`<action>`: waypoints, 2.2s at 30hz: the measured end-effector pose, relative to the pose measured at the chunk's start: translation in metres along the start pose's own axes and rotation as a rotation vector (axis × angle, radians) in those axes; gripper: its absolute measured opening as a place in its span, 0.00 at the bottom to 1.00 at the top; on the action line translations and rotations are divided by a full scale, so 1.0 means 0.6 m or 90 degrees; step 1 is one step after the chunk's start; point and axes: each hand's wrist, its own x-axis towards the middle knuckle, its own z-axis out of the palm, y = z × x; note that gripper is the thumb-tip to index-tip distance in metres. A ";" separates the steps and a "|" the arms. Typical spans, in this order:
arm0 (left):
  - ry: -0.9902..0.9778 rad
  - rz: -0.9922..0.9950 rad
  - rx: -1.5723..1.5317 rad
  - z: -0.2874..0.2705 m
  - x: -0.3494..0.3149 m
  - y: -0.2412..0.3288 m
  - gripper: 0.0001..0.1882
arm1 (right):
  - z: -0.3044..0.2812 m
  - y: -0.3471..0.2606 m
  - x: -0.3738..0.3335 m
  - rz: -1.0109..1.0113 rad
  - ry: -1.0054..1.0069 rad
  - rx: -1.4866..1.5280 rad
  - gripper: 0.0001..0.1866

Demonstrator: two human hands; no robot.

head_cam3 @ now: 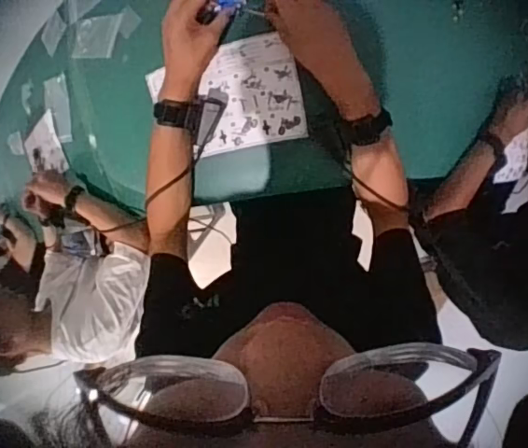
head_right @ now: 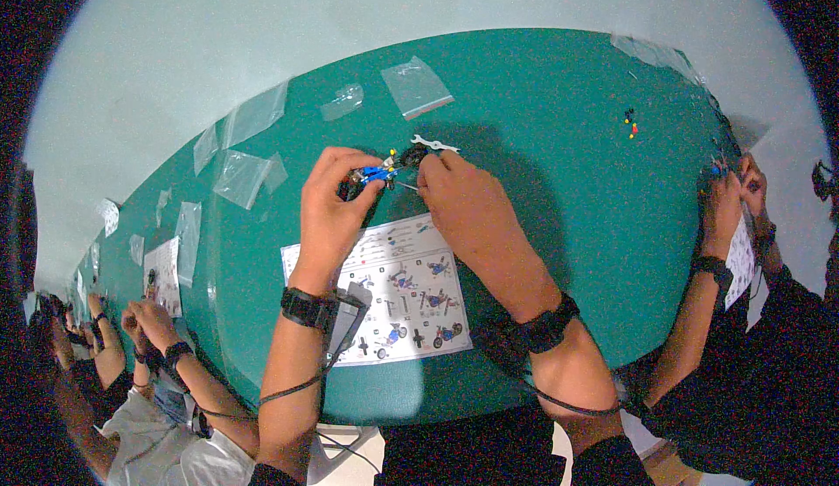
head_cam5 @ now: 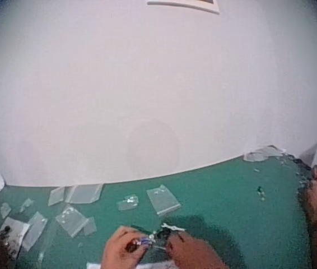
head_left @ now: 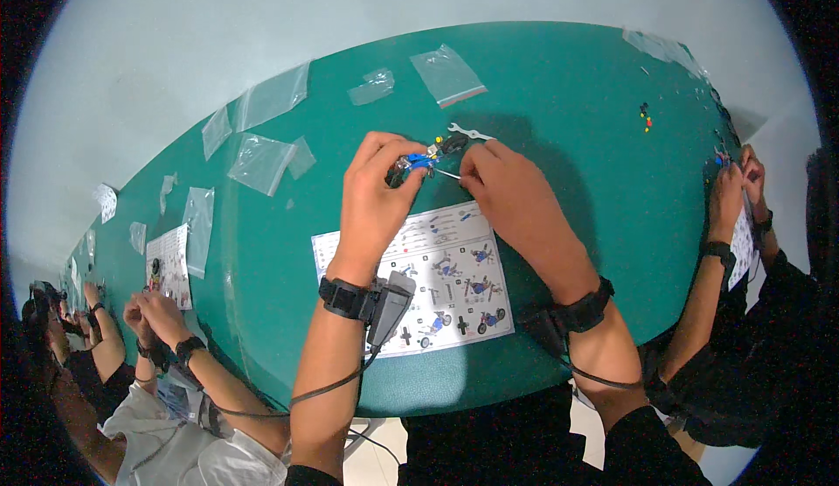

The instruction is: The person assembles a toy motorcycle by inserting a small metal rod through the frame and using a wrench to tighten a bolt on the chassis.

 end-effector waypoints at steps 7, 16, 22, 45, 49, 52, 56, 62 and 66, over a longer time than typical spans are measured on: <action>0.004 0.003 -0.006 -0.003 -0.001 0.001 0.14 | -0.008 0.012 0.001 0.013 -0.011 0.131 0.06; 0.005 0.026 0.009 -0.003 0.000 0.003 0.11 | -0.014 0.003 0.006 0.044 -0.025 0.191 0.06; 0.009 0.027 0.009 -0.001 -0.002 0.002 0.12 | 0.003 -0.011 0.004 0.049 -0.024 0.209 0.06; -0.029 0.008 0.000 -0.005 -0.003 0.007 0.15 | 0.012 -0.015 0.001 -0.067 0.008 0.235 0.08; -0.046 0.028 0.000 -0.004 -0.005 -0.003 0.18 | -0.019 -0.013 0.008 -0.061 -0.073 0.284 0.08; -0.060 0.022 -0.007 -0.006 -0.004 0.005 0.21 | -0.017 0.007 0.012 -0.029 -0.045 0.254 0.07; -0.076 0.019 -0.004 -0.010 -0.006 0.009 0.27 | -0.015 0.009 0.016 0.002 0.043 0.219 0.07; -0.062 0.030 -0.007 -0.024 -0.007 0.008 0.28 | 0.000 0.023 0.020 0.054 0.120 0.216 0.10; -0.015 -0.044 -0.038 -0.057 -0.009 0.001 0.21 | -0.001 0.027 0.026 0.080 0.151 0.229 0.10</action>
